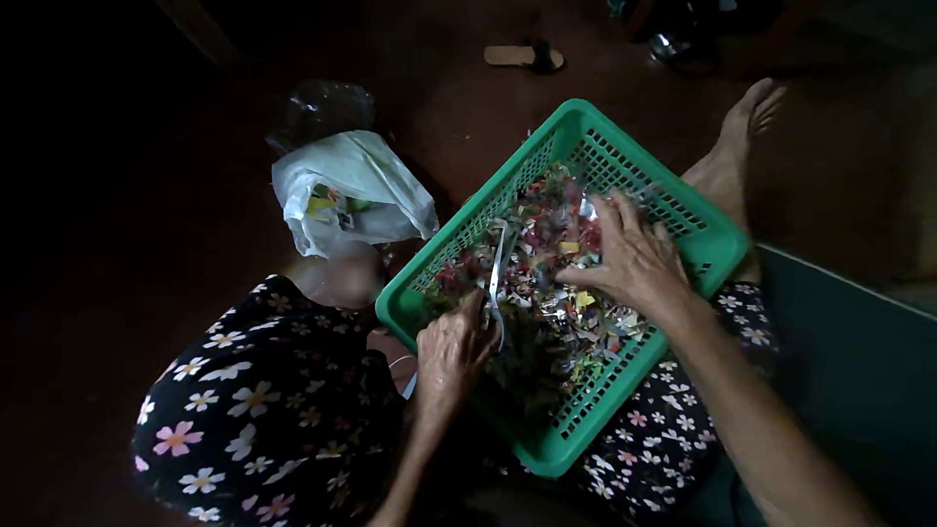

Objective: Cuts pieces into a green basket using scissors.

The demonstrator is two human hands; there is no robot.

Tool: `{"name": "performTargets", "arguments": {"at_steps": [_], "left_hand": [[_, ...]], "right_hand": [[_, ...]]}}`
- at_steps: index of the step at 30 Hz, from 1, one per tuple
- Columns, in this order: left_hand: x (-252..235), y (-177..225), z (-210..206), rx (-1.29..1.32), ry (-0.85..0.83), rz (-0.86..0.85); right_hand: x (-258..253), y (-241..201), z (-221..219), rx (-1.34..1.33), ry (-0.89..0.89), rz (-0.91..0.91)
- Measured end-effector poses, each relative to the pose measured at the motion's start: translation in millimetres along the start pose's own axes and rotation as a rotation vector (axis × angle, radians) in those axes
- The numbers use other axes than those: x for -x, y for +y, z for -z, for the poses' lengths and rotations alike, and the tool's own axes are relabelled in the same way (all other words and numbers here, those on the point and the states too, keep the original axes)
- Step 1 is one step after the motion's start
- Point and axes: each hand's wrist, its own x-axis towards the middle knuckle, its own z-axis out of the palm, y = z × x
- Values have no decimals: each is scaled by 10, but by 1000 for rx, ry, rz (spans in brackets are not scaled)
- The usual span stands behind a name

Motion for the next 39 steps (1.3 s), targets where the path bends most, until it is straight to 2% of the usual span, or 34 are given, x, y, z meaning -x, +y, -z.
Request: {"name": "performTargets", "arguments": {"at_steps": [5, 9, 11, 14, 17, 20, 25, 28, 31, 35, 39], "left_hand": [[-14, -4, -14, -37, -55, -25], [-10, -18, -55, -27, 7, -27], [-36, -19, -93, -24, 20, -33], [-77, -21, -153, -34, -35, -34], [-98, 29, -221, -43, -61, -55], [-103, 39, -266, -34, 6, -90], [-74, 34, -231, 75, 34, -145], [-59, 3, -229, 124, -36, -157], [-34, 12, -230, 68, -125, -158], [-67, 34, -297, 64, -101, -205], [-92, 44, -277, 115, -95, -183]], "right_hand": [[-46, -249, -498, 28, -192, -33], [-89, -171, -615, 47, -13, 55], [-79, -109, -574, -69, -3, 67], [-98, -143, -456, -221, -115, -61], [-62, -175, -367, -271, -173, -190], [-4, -211, -322, -318, -203, -262], [19, -156, -271, -395, -224, -287], [50, -140, -197, -401, -209, -321], [80, -175, -137, -345, -227, -304], [111, -287, -145, -254, -287, -273], [96, -282, -141, -212, -368, -262]]}}
